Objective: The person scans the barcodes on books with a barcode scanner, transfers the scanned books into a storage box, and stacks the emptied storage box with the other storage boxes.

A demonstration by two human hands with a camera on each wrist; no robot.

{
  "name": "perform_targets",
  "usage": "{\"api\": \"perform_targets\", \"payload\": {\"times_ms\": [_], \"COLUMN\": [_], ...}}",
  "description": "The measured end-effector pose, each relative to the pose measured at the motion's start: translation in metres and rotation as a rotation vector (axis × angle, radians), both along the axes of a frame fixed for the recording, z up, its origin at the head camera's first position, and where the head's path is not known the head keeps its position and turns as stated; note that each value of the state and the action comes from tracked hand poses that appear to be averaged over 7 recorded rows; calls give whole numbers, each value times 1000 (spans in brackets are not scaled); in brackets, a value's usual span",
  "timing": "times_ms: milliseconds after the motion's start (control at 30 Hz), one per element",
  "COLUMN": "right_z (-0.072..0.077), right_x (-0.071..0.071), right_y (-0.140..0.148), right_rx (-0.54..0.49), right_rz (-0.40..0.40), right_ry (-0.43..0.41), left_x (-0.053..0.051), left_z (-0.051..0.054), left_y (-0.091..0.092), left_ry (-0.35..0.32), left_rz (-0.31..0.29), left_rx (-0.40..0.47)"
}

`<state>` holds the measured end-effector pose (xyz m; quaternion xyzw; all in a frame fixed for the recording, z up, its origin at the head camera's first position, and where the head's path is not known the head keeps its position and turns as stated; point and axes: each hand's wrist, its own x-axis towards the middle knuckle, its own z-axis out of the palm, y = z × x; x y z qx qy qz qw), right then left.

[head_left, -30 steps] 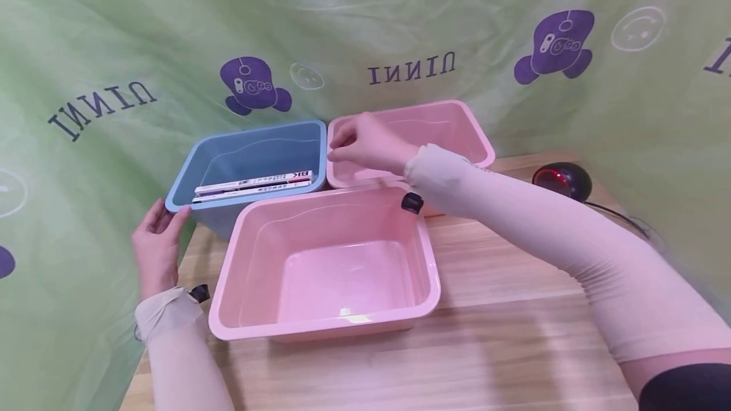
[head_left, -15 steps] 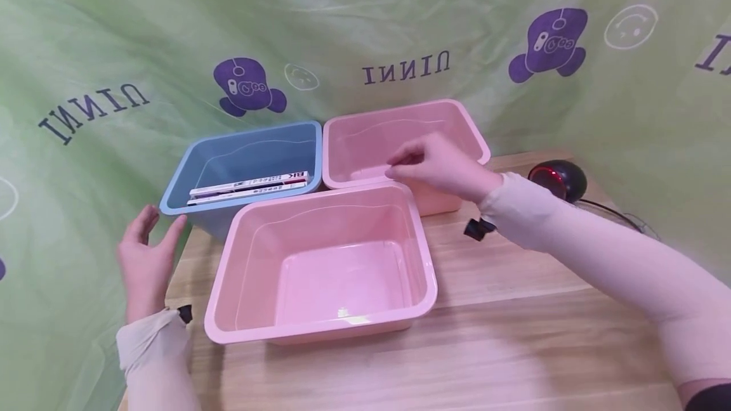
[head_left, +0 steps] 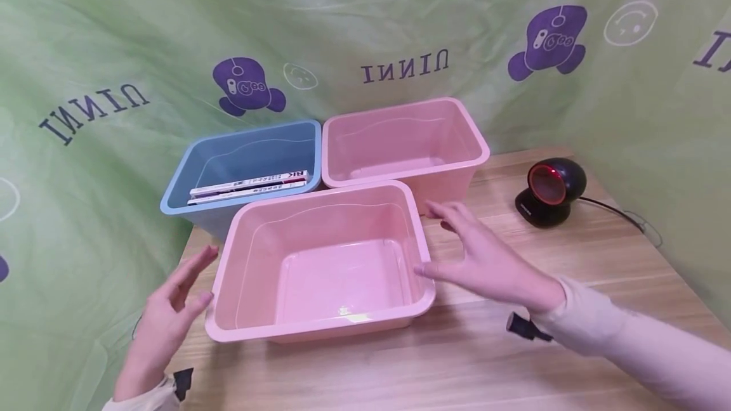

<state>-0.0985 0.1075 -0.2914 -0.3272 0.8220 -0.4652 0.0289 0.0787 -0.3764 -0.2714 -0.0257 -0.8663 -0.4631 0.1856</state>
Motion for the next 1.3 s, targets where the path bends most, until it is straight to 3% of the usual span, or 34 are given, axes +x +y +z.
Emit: {"api": "perform_targets", "payload": {"times_ms": [133,300,700,867,1067,1167,1300], "right_z": [-23,-37,-45,-43,-26,-10,18], "right_x": [23,39,45,49,53,51,44], "right_y": [1,-2,-6,-5,9,18,32], "right_rx": [-3,-32,-78,-128,-240,-366,-556], "right_rz": [-10,4,-39,-61,-33,26,107], "right_ry": [35,67,55,39,43,25,-18], "left_x": [9,20,26,27,30,28,22], "left_z": [-9,-17,-23,-22,-5,14,47], "left_y": [12,16,17,21,33,42,64], "left_ry": [-30,-64,23,86,260,324,345], "left_rz": [-34,-47,-133,-199,-306,-319,-270], "left_rx": [-44,-45,-39,57,211,264,347]}}
